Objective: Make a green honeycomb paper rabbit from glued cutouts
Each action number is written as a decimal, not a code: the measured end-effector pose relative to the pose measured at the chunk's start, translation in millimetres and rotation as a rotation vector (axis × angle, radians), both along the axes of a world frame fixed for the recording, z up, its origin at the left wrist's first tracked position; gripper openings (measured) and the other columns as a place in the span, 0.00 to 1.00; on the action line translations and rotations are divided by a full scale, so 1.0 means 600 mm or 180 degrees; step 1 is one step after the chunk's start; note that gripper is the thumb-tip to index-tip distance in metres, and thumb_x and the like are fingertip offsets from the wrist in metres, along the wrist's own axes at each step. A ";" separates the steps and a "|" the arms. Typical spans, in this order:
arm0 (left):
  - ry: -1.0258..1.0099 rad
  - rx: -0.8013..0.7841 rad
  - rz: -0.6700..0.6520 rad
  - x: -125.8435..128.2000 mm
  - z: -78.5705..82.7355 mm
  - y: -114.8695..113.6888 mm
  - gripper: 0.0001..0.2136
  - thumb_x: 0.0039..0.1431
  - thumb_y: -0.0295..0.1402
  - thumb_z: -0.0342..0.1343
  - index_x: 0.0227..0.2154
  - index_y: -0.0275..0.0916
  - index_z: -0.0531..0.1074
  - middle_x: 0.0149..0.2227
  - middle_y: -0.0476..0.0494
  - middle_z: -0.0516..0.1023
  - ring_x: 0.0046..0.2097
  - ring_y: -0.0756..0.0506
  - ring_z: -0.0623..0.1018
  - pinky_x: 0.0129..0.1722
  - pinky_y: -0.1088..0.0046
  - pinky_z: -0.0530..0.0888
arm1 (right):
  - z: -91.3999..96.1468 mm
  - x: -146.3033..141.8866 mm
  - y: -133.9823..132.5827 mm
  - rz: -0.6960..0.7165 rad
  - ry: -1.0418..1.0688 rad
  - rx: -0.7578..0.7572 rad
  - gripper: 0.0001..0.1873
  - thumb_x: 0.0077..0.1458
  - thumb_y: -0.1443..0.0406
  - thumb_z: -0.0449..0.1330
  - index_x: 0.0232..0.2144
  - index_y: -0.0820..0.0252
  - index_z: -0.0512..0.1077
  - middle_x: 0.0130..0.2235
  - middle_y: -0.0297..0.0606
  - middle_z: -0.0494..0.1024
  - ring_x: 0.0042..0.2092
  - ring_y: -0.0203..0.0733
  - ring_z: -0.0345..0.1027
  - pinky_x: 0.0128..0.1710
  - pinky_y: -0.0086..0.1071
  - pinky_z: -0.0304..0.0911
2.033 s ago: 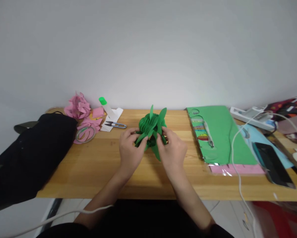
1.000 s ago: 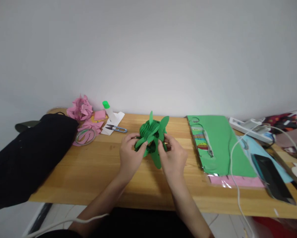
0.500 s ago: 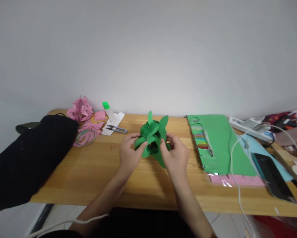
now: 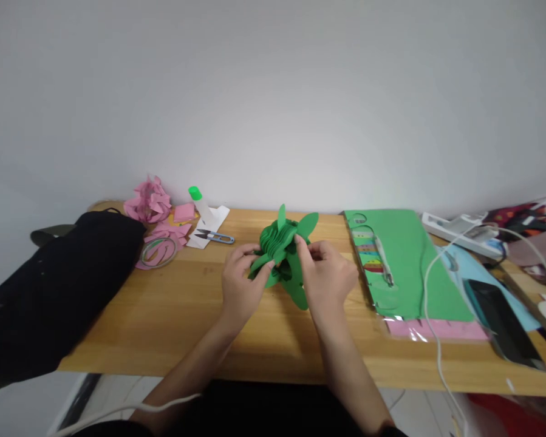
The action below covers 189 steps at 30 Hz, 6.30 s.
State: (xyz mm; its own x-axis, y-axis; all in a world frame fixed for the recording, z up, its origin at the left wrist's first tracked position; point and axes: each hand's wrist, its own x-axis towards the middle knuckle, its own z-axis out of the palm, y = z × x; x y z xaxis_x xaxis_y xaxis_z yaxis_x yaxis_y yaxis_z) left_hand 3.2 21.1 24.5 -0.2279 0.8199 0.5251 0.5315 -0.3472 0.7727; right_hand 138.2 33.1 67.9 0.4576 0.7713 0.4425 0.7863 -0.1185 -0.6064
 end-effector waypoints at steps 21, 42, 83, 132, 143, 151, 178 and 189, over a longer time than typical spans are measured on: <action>-0.0405 -0.0550 -0.0243 -0.007 -0.002 0.006 0.04 0.49 0.34 0.63 0.23 0.40 0.77 0.34 0.43 0.81 0.40 0.43 0.80 0.42 0.65 0.77 | -0.022 0.014 -0.004 0.0230 -0.0416 0.0342 0.29 0.61 0.48 0.51 0.19 0.58 0.76 0.19 0.37 0.77 0.20 0.38 0.68 0.23 0.30 0.49; -0.0393 -0.0595 -0.0136 -0.006 0.003 0.006 0.05 0.48 0.35 0.62 0.24 0.40 0.77 0.34 0.44 0.80 0.40 0.43 0.79 0.45 0.65 0.75 | -0.023 0.015 -0.005 0.0302 -0.0649 0.0572 0.27 0.63 0.51 0.52 0.19 0.58 0.76 0.17 0.35 0.76 0.19 0.36 0.68 0.21 0.28 0.49; -0.1263 -0.1336 -0.0328 -0.005 -0.005 0.001 0.07 0.43 0.37 0.65 0.24 0.39 0.78 0.33 0.44 0.81 0.37 0.44 0.79 0.40 0.66 0.77 | -0.015 0.032 0.000 0.0587 -0.0014 -0.0392 0.19 0.55 0.51 0.59 0.20 0.57 0.75 0.20 0.36 0.78 0.23 0.40 0.72 0.24 0.29 0.53; -0.1013 -0.0965 -0.0615 -0.020 -0.012 -0.045 0.06 0.58 0.32 0.57 0.32 0.41 0.79 0.37 0.44 0.78 0.43 0.47 0.78 0.43 0.69 0.76 | 0.015 0.079 -0.024 0.2145 0.0336 -0.0713 0.11 0.51 0.66 0.60 0.38 0.58 0.77 0.37 0.40 0.83 0.38 0.45 0.79 0.39 0.38 0.74; -0.0616 -0.1117 -0.0837 -0.015 0.009 -0.026 0.05 0.56 0.32 0.56 0.26 0.39 0.73 0.29 0.48 0.73 0.34 0.48 0.74 0.35 0.72 0.72 | 0.035 0.087 -0.034 0.2204 0.0274 -0.0544 0.11 0.52 0.66 0.60 0.39 0.59 0.77 0.37 0.40 0.84 0.37 0.44 0.79 0.37 0.35 0.75; -0.0072 -0.1043 -0.1312 -0.006 0.017 0.006 0.06 0.56 0.26 0.54 0.32 0.40 0.75 0.32 0.47 0.73 0.34 0.48 0.74 0.36 0.70 0.72 | 0.079 0.101 -0.030 0.2234 -0.0161 -0.0447 0.10 0.53 0.66 0.59 0.39 0.57 0.77 0.37 0.39 0.83 0.36 0.45 0.79 0.35 0.35 0.74; 0.2452 0.2015 -0.1687 -0.065 0.104 0.041 0.04 0.62 0.28 0.55 0.31 0.40 0.72 0.33 0.47 0.77 0.37 0.47 0.75 0.36 0.68 0.68 | 0.186 0.138 -0.043 0.3032 -0.1013 -0.0246 0.07 0.58 0.67 0.59 0.40 0.56 0.75 0.36 0.37 0.82 0.34 0.41 0.77 0.32 0.33 0.71; 0.3128 0.2000 -0.2596 -0.090 0.252 0.015 0.09 0.65 0.25 0.50 0.30 0.39 0.72 0.31 0.49 0.80 0.35 0.48 0.75 0.36 0.68 0.68 | 0.209 0.109 -0.054 0.3089 -0.1037 -0.0351 0.08 0.59 0.67 0.57 0.39 0.57 0.76 0.37 0.37 0.82 0.37 0.41 0.77 0.36 0.32 0.70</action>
